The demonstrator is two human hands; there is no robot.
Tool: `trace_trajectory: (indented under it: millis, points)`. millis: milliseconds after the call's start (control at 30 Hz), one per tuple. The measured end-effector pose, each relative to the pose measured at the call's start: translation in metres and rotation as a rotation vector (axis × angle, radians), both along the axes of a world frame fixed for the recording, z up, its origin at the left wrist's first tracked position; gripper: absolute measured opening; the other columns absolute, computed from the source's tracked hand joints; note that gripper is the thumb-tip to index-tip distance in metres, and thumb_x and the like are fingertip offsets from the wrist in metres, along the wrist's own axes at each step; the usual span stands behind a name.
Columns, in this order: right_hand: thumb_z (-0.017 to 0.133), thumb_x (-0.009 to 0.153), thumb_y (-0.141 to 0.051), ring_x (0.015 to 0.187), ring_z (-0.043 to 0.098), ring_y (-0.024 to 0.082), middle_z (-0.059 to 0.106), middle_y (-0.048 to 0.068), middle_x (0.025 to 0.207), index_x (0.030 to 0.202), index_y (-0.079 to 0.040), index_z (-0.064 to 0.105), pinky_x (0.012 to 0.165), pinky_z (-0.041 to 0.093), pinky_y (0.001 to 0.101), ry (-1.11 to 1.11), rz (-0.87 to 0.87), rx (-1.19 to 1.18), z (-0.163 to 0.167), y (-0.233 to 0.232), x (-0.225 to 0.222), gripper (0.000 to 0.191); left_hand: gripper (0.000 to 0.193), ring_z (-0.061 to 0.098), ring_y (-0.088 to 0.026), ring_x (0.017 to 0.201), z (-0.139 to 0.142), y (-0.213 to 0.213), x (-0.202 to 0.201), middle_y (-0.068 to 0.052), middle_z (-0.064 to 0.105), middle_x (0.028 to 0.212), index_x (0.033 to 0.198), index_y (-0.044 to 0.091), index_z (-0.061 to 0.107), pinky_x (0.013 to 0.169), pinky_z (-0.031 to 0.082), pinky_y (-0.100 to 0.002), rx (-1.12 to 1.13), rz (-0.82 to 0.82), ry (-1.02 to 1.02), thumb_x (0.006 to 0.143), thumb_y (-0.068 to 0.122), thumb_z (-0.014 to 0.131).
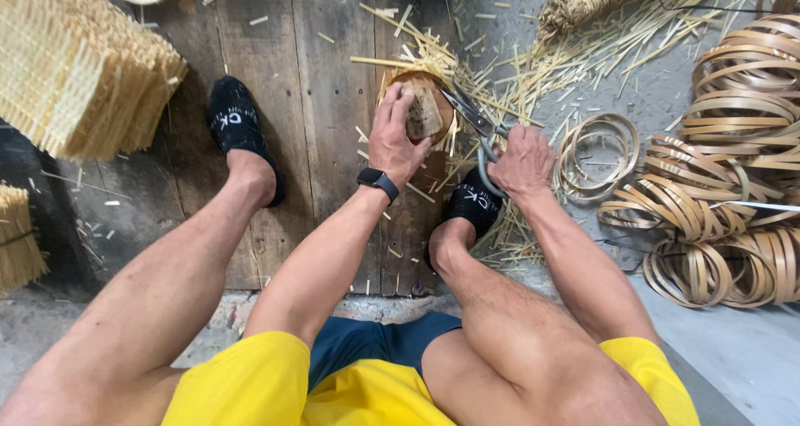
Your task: The person sits on the workshop floor assembling round bamboo baskets. They weave a square bamboo slat mat around a round wooden rim, trim the protruding slat ends with scissors, press the mat to shape it over the rim, and place the finished basket onto a growing stack of completed baskets.
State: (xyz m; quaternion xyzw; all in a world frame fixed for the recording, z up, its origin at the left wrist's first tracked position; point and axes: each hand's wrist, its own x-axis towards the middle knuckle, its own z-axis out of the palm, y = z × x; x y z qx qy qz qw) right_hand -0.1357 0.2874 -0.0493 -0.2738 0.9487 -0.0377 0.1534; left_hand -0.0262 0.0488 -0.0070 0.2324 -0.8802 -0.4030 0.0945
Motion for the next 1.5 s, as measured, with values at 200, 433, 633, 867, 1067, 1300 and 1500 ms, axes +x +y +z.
trace_trajectory:
  millis: [200, 433, 633, 867, 1067, 1300, 1500]
  points:
    - [0.075, 0.084, -0.040, 0.070, 0.057, 0.026, 0.058, 0.014, 0.081, 0.084, -0.004, 0.058, 0.055, 0.045, 0.0420, 0.210, 0.110, -0.180, -0.011, 0.005, -0.016, 0.040, 0.083, 0.046, -0.040, 0.140, -0.005, -0.001, -0.001, -0.017, 0.043, 0.154, 0.135, 0.008, 0.052, 0.117, 0.043, -0.044, 0.002, -0.033, -0.032, 0.063, 0.006, 0.093]
    - [0.063, 0.104, -0.041, 0.065, 0.049, 0.017, 0.052, 0.004, 0.075, 0.085, -0.009, 0.056, 0.051, 0.042, 0.0328, 0.109, 0.194, 0.091, -0.029, 0.007, -0.039, 0.037, 0.083, 0.047, -0.040, 0.141, -0.002, -0.021, 0.000, -0.017, 0.040, 0.159, 0.140, 0.009, 0.053, 0.117, 0.045, -0.044, -0.051, -0.199, -0.045, 0.066, 0.000, 0.087]
    - [0.071, 0.085, -0.053, 0.065, 0.049, 0.019, 0.050, 0.008, 0.076, 0.084, -0.004, 0.056, 0.051, 0.043, 0.0324, 0.205, 0.266, -0.070, -0.023, 0.019, -0.045, 0.051, 0.082, 0.050, -0.042, 0.131, 0.006, -0.008, -0.001, -0.021, 0.044, 0.142, 0.141, 0.012, 0.051, 0.111, 0.048, -0.046, 0.035, -0.101, -0.041, 0.069, 0.012, 0.090]
    - [0.064, 0.096, -0.034, 0.068, 0.050, 0.015, 0.051, 0.003, 0.079, 0.084, -0.011, 0.054, 0.058, 0.044, 0.0319, 0.128, 0.284, 0.105, -0.033, 0.005, -0.045, 0.028, 0.078, 0.051, -0.042, 0.135, 0.007, -0.014, 0.005, -0.020, 0.052, 0.145, 0.139, 0.012, 0.050, 0.114, 0.047, -0.047, -0.083, -0.197, -0.016, 0.067, -0.005, 0.073]
    - [0.074, 0.078, -0.050, 0.067, 0.049, 0.022, 0.050, 0.009, 0.074, 0.080, -0.005, 0.055, 0.057, 0.045, 0.0350, 0.242, 0.326, -0.063, -0.023, -0.001, -0.043, 0.050, 0.069, 0.060, -0.032, 0.124, 0.007, -0.018, 0.004, -0.013, 0.064, 0.129, 0.136, 0.012, 0.054, 0.112, 0.050, -0.041, 0.107, -0.204, -0.053, 0.072, -0.001, 0.077]
    - [0.071, 0.072, -0.017, 0.076, 0.057, 0.024, 0.057, 0.013, 0.082, 0.086, -0.004, 0.060, 0.062, 0.049, 0.0387, 0.225, 0.284, -0.090, -0.026, -0.005, -0.042, 0.021, 0.069, 0.057, -0.035, 0.126, 0.013, -0.030, 0.003, -0.015, 0.064, 0.128, 0.131, 0.009, 0.057, 0.109, 0.048, -0.041, 0.118, -0.308, 0.005, 0.068, 0.000, 0.082]
    - [0.071, 0.069, -0.017, 0.075, 0.061, 0.026, 0.061, 0.013, 0.081, 0.080, -0.006, 0.062, 0.060, 0.051, 0.0404, 0.220, 0.265, -0.150, -0.034, 0.000, -0.045, 0.018, 0.067, 0.057, -0.035, 0.126, 0.008, -0.040, 0.000, -0.014, 0.064, 0.129, 0.131, 0.008, 0.060, 0.110, 0.047, -0.042, 0.107, -0.364, -0.030, 0.068, 0.001, 0.081]
